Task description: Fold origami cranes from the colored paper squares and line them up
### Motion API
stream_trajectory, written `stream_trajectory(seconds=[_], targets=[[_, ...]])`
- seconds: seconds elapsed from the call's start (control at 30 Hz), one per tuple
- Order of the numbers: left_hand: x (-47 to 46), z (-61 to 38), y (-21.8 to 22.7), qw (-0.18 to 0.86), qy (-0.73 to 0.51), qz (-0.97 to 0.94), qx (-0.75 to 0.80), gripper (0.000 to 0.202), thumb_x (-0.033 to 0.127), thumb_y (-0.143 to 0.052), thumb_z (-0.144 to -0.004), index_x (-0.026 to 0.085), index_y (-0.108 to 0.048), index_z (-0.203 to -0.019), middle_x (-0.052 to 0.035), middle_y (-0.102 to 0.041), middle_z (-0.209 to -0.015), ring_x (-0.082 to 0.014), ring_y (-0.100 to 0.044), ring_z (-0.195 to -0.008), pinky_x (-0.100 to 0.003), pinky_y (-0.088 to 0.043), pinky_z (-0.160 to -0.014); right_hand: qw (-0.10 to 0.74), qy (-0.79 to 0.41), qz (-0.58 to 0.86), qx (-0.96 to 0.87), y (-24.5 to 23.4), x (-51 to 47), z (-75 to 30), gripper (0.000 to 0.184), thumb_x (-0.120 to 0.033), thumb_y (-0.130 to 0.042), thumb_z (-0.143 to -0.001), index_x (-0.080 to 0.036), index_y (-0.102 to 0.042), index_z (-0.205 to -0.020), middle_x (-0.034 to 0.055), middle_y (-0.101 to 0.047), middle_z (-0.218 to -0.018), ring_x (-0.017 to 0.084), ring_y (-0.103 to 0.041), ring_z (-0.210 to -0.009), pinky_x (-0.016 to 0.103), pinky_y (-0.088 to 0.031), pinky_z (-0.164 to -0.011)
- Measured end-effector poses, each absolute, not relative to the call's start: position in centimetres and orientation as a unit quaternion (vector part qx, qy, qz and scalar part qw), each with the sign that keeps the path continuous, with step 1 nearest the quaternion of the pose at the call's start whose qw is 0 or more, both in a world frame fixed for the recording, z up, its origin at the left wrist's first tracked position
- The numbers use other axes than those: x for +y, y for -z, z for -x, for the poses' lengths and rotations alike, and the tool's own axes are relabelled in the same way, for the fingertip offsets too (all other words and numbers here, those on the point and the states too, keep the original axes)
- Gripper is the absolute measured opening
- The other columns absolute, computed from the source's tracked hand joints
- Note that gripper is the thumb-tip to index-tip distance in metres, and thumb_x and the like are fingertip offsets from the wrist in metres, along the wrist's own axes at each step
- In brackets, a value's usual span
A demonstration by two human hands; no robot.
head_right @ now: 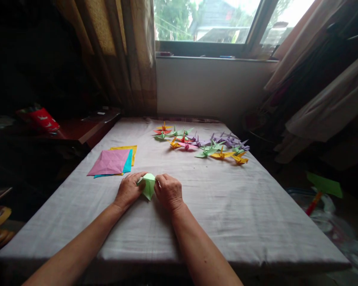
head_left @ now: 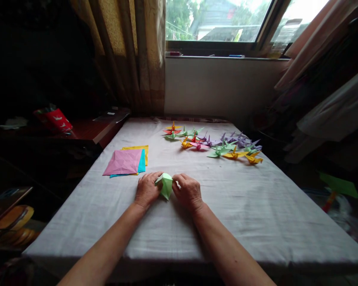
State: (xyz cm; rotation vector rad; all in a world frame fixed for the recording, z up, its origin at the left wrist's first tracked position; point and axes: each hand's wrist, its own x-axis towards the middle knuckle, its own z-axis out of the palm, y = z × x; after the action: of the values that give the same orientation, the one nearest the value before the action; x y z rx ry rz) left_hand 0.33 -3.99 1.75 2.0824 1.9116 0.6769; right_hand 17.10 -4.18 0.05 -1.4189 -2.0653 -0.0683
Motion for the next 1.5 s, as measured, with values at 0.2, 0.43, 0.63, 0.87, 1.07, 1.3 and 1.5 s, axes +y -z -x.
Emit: stream_trajectory(seconds=[0.2,0.43,0.63,0.87,1.07,1.3,1.5], targets=[[-3.7,-1.0,-2.9,0.087,-0.188,-0.709,0.675,0.020,0.034,-0.055,-0.087,0.024,-0.071,-0.092,-0.0061,-0.075,-0.098,-0.0266,-0.066,-0.098,-0.035,-0.045,-0.086,0.318,0.006,0.528,-0.788,0.0,-4.2,-16.8,0.018,-0.021,-0.054,-0.088,-0.025,-0.071,-0.093,0.0007,-0.072,-0.082,0.013,-0.063,-0.069,0.022,-0.035,-0.063],[-3.4,-1.6,-3.3,0.093,-0.161,-0.686,0.703,0.020,0.029,-0.053,-0.084,0.025,-0.073,-0.087,-0.0050,-0.076,-0.092,-0.0245,-0.069,-0.090,-0.030,-0.046,-0.076,0.341,-0.020,0.534,-0.773,-0.1,-4.4,-16.6,0.018,-0.021,-0.055,-0.086,-0.024,-0.072,-0.090,0.0000,-0.072,-0.079,0.013,-0.063,-0.066,0.022,-0.036,-0.062],[-3.6,-1.3,-3.6,0.128,-0.147,-0.684,0.703,0.034,0.032,-0.055,-0.087,0.029,-0.069,-0.117,-0.0039,-0.075,-0.109,-0.0224,-0.069,-0.098,-0.027,-0.047,-0.080,0.309,-0.075,0.615,-0.722,-0.3,-4.1,-16.9,0.017,-0.020,-0.055,-0.084,-0.024,-0.071,-0.088,0.0005,-0.073,-0.089,0.014,-0.065,-0.070,0.023,-0.040,-0.065],[-3.8,-0.8,-4.0,0.147,-0.124,-0.712,0.675,0.025,0.037,-0.053,-0.087,0.031,-0.075,-0.096,-0.0010,-0.077,-0.098,-0.0229,-0.069,-0.092,-0.026,-0.047,-0.073,0.252,-0.097,0.610,-0.745,-1.4,-3.7,-16.1,0.032,-0.032,-0.061,-0.081,-0.030,-0.068,-0.112,0.0005,-0.071,-0.106,0.016,-0.066,-0.083,0.024,-0.043,-0.068],[-3.7,-0.7,-3.4,0.141,-0.123,-0.718,0.670,0.024,0.033,-0.054,-0.086,0.029,-0.076,-0.095,-0.0031,-0.076,-0.097,-0.0243,-0.069,-0.095,-0.027,-0.048,-0.078,0.190,-0.104,0.650,-0.729,-2.2,-2.8,-15.4,0.018,-0.041,-0.061,-0.083,-0.034,-0.074,-0.094,-0.0020,-0.073,-0.093,0.016,-0.067,-0.079,0.023,-0.041,-0.062],[-3.6,-0.2,-3.0,0.138,-0.133,-0.727,0.660,0.042,0.021,-0.056,-0.084,0.027,-0.066,-0.125,-0.0051,-0.072,-0.115,-0.0211,-0.066,-0.101,-0.028,-0.047,-0.089,0.191,-0.086,0.646,-0.734,-1.6,-2.9,-16.1,0.017,-0.024,-0.061,-0.082,-0.030,-0.075,-0.087,0.0012,-0.074,-0.091,0.017,-0.067,-0.076,0.025,-0.041,-0.060],[-4.9,0.2,-3.2,0.131,-0.138,-0.776,0.602,0.045,0.028,-0.058,-0.087,0.030,-0.061,-0.131,-0.0062,-0.069,-0.112,-0.0245,-0.061,-0.105,-0.037,-0.044,-0.097,0.237,-0.058,0.529,-0.813,-1.0,-3.6,-17.4,0.032,-0.024,-0.064,-0.083,-0.029,-0.070,-0.114,0.0046,-0.071,-0.111,0.019,-0.065,-0.094,0.027,-0.047,-0.080]])
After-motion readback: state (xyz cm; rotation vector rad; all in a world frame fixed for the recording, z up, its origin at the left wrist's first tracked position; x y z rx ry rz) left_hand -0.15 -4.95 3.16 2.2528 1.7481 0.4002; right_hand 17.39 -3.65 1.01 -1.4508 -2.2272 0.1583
